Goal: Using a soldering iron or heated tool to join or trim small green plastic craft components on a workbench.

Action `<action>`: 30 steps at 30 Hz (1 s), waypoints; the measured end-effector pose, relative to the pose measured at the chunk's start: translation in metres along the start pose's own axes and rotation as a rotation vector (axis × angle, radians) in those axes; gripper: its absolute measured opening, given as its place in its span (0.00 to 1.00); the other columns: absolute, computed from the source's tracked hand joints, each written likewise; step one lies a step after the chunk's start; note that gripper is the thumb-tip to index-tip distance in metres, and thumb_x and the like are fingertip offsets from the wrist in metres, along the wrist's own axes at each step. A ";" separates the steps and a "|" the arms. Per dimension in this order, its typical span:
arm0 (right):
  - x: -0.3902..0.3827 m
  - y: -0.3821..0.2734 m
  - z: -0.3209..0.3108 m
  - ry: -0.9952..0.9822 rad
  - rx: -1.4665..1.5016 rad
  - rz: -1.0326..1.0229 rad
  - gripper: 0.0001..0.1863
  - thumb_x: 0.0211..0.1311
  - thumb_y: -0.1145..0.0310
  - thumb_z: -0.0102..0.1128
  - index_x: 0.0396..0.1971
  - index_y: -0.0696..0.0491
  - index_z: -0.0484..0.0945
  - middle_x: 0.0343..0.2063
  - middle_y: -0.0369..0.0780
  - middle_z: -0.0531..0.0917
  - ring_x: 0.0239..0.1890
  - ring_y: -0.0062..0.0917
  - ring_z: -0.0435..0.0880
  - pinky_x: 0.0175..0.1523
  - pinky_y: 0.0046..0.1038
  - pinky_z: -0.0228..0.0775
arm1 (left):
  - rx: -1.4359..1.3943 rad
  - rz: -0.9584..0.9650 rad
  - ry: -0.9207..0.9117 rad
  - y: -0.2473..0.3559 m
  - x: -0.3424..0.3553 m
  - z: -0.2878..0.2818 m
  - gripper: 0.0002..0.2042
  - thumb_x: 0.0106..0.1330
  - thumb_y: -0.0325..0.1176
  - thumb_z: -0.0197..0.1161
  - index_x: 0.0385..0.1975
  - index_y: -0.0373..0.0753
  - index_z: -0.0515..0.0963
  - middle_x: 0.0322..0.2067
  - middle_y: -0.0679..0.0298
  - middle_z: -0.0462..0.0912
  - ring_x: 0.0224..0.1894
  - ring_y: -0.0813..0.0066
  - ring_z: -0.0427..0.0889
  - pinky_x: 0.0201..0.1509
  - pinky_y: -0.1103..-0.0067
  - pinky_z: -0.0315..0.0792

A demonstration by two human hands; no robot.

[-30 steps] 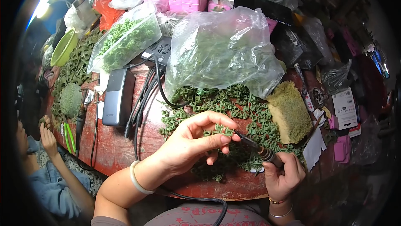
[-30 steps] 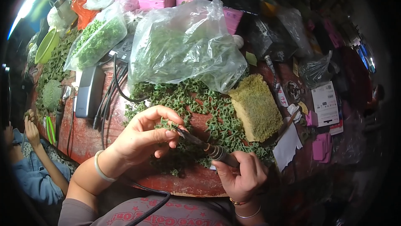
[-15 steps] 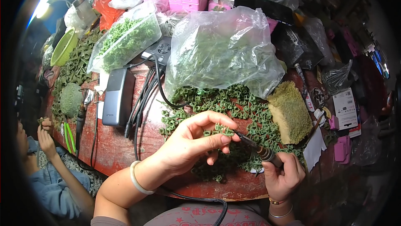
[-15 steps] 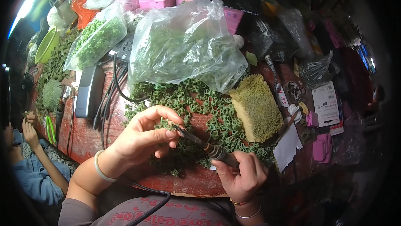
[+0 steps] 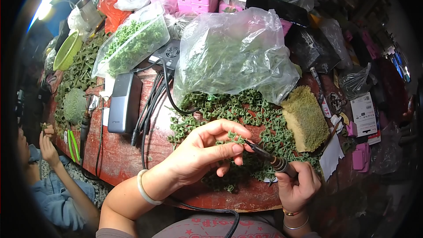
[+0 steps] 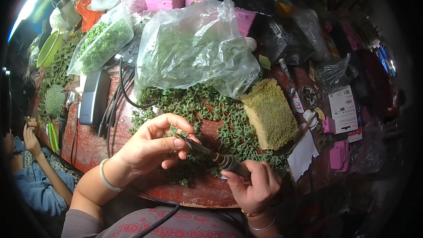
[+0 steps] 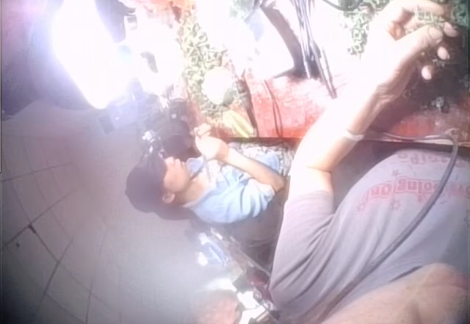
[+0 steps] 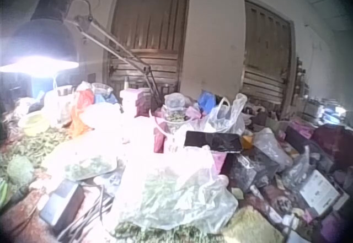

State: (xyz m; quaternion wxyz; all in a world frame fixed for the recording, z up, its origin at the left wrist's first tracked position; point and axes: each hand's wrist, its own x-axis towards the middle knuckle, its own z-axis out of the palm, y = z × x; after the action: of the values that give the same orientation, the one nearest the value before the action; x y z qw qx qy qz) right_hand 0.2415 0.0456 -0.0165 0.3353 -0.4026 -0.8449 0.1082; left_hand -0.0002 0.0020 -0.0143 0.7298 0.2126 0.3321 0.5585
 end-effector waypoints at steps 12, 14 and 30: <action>0.000 0.001 0.000 -0.016 -0.012 -0.008 0.21 0.53 0.52 0.70 0.27 0.56 0.75 0.16 0.37 0.71 0.15 0.28 0.72 0.19 0.28 0.62 | 0.014 -0.007 -0.028 0.001 0.000 0.000 0.13 0.66 0.25 0.60 0.49 0.36 0.72 0.37 0.59 0.80 0.33 0.81 0.80 0.22 0.88 0.69; 0.000 0.001 0.000 -0.028 -0.011 0.001 0.21 0.53 0.52 0.70 0.27 0.56 0.75 0.16 0.37 0.71 0.15 0.28 0.72 0.19 0.28 0.62 | 0.028 -0.007 -0.069 0.000 -0.001 -0.001 0.13 0.67 0.27 0.60 0.50 0.36 0.73 0.42 0.58 0.81 0.35 0.82 0.79 0.25 0.89 0.71; 0.000 0.024 -0.034 0.188 -0.170 0.355 0.11 0.58 0.69 0.67 0.26 0.59 0.74 0.17 0.38 0.75 0.18 0.21 0.70 0.24 0.25 0.61 | 0.795 0.494 0.074 -0.010 -0.001 0.007 0.11 0.60 0.20 0.59 0.43 0.31 0.77 0.40 0.59 0.82 0.45 0.74 0.79 0.53 0.78 0.71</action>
State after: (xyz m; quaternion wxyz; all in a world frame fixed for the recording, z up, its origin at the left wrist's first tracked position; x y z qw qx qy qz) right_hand 0.2782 0.0580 -0.0024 0.3533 -0.5802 -0.7318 0.0559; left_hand 0.0120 -0.0010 -0.0163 0.4246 0.5282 0.4854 0.5523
